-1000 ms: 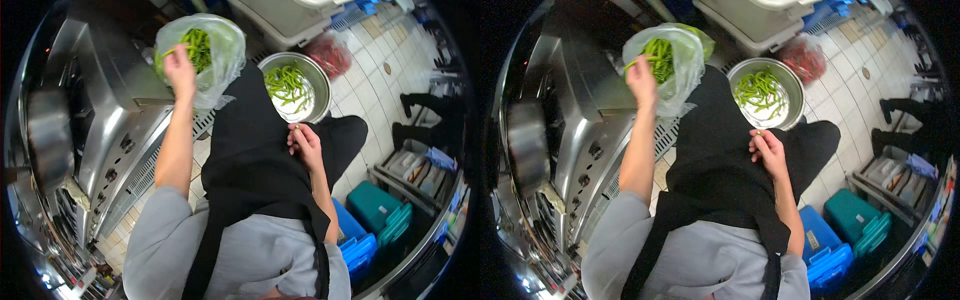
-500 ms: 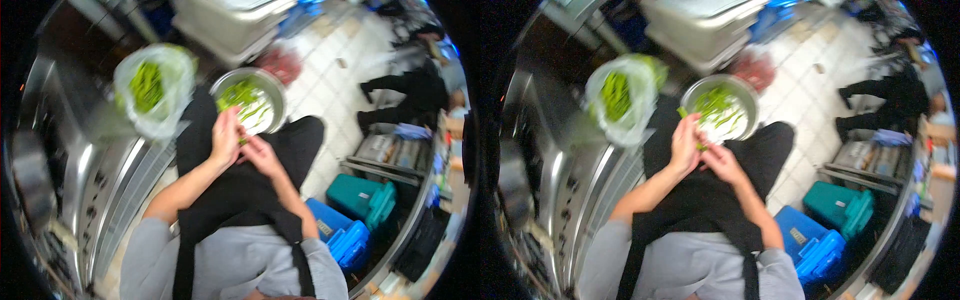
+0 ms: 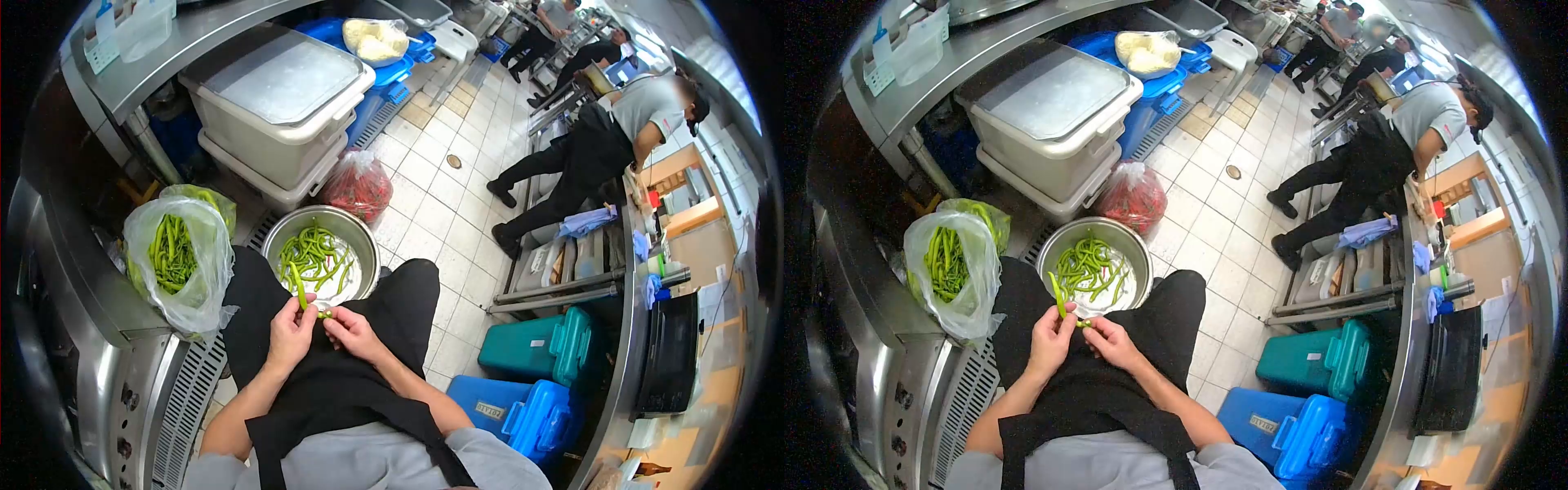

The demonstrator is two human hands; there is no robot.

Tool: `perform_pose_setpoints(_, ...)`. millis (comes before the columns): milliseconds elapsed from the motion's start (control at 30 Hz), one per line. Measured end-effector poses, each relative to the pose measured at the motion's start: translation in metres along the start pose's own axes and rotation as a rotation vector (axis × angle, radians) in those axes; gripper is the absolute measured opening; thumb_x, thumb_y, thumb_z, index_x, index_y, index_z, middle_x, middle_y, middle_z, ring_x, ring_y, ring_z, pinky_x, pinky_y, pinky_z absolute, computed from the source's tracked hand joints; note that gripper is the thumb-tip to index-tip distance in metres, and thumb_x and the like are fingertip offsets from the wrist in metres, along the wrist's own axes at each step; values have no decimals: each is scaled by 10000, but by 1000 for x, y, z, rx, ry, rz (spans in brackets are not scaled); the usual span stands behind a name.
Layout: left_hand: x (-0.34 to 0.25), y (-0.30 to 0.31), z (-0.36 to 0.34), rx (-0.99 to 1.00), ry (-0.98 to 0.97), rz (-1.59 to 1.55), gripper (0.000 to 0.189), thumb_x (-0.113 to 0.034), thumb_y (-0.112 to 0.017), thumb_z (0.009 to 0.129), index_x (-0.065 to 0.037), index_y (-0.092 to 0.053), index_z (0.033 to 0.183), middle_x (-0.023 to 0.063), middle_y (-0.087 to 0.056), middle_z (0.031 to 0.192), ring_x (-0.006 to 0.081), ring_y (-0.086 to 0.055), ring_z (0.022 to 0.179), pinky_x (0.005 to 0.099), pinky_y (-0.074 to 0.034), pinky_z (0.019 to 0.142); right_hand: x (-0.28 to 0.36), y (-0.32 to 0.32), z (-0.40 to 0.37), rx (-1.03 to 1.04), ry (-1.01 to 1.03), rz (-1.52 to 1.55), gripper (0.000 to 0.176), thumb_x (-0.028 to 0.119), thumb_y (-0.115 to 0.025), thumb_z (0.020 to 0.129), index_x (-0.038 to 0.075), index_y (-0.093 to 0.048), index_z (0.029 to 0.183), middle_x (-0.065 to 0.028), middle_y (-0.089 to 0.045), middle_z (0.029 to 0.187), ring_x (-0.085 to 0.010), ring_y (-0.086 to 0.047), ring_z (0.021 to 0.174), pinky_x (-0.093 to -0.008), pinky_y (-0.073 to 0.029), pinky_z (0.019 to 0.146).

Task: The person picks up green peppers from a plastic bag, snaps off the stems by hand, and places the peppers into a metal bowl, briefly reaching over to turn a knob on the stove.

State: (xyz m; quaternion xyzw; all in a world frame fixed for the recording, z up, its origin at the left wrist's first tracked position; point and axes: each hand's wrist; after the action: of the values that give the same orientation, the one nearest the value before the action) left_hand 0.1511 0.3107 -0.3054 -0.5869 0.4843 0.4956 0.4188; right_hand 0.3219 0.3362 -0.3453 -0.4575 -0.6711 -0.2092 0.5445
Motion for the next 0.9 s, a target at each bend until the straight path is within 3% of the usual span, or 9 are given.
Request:
perform_pose_setpoints(100, 9, 4, 0, -8, -19, 99, 249, -103, -615, 948, 42, -641, 1149, 36, -672, 875, 47, -594, 751, 234, -504, 658, -4, -1, 2, 82, 31, -44, 184, 220, -549, 1013, 53, -590, 1079, 28, -581, 828, -46, -550, 706, -213, -485, 601)
perform_pose_setpoints(167, 6, 5, 2, -14, -147, 247, 281, -91, -630, 932, 38, -633, 1181, 63, -683, 873, 57, -602, 734, 239, -507, 649, -4, -1, 4, 97, 42, -69, 191, 230, -544, 1017, 51, -590, 1062, 28, -577, 828, -44, -547, 705, -214, -479, 593)
perform_pose_setpoints(233, 1, 3, 2, -4, -109, 197, 308, -75, -646, 913, 35, -626, 1200, 89, -685, 887, 64, -607, 723, 245, -508, 634, -2, -1, 2, 64, 59, -120, 185, 211, -555, 1011, 38, -598, 1060, 42, -569, 839, -23, -518, 706, -202, -456, 608)
perform_pose_setpoints(300, 2, 3, 2, -19, -52, 49, 336, -63, -651, 907, 22, -622, 1231, 76, -682, 888, 59, -603, 709, 242, -500, 620, -4, -3, 2, 31, 122, -133, 178, 189, -560, 1008, 26, -604, 1063, 47, -568, 851, -18, -506, 726, -199, -446, 632)
perform_pose_setpoints(433, 11, 0, -3, -38, -141, 140, 357, -64, -654, 907, 20, -615, 1252, 53, -682, 848, 51, -595, 699, 236, -493, 615, -23, 1, 5, 21, 258, -148, 166, 123, -565, 997, -4, -617, 1092, 52, -577, 900, -19, -490, 811, -201, -435, 726)
perform_pose_setpoints(733, 13, -3, 2, 74, 1, 60, 319, -85, -626, 934, 8, -628, 1239, 10, -656, 791, 42, -579, 699, 207, -468, 616, -28, 10, -1, 40, 217, -155, 170, 69, -537, 983, -24, -634, 1088, 11, -628, 958, -57, -539, 883, -234, -458, 796)
perform_pose_setpoints(800, 13, -3, 6, 203, 284, -180, 234, -137, -583, 967, -9, -662, 1145, 17, -655, 797, 68, -605, 697, 206, -456, 591, -24, 8, -5, 34, 235, -140, 169, 66, -533, 981, -23, -639, 1077, 7, -632, 949, -60, -545, 876, -237, -462, 795)
perform_pose_setpoints(833, 19, -1, 9, 197, 280, -182, 234, -137, -583, 967, -9, -662, 1145, 17, -655, 797, 68, -605, 697, 206, -456, 591, -21, 7, -6, 28, 253, -131, 168, 63, -530, 980, -23, -643, 1067, 3, -636, 941, -62, -551, 870, -241, -465, 793)
perform_pose_setpoints(900, 32, 3, 15, 314, 575, -378, 199, -178, -544, 988, -34, -668, 1048, 23, -653, 794, 90, -609, 675, 216, -440, 555, -19, 5, -10, 31, 283, -130, 169, 69, -531, 980, -18, -647, 1066, 2, -639, 938, -57, -552, 863, -235, -463, 785)
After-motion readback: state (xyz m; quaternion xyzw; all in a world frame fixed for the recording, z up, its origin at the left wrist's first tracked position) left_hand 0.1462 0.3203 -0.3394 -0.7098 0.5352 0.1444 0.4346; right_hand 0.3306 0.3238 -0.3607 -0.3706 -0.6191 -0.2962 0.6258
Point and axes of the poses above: each hand's wrist, its own z-axis towards the middle knuckle, its own y-axis out of the back of the hand, x = y × z
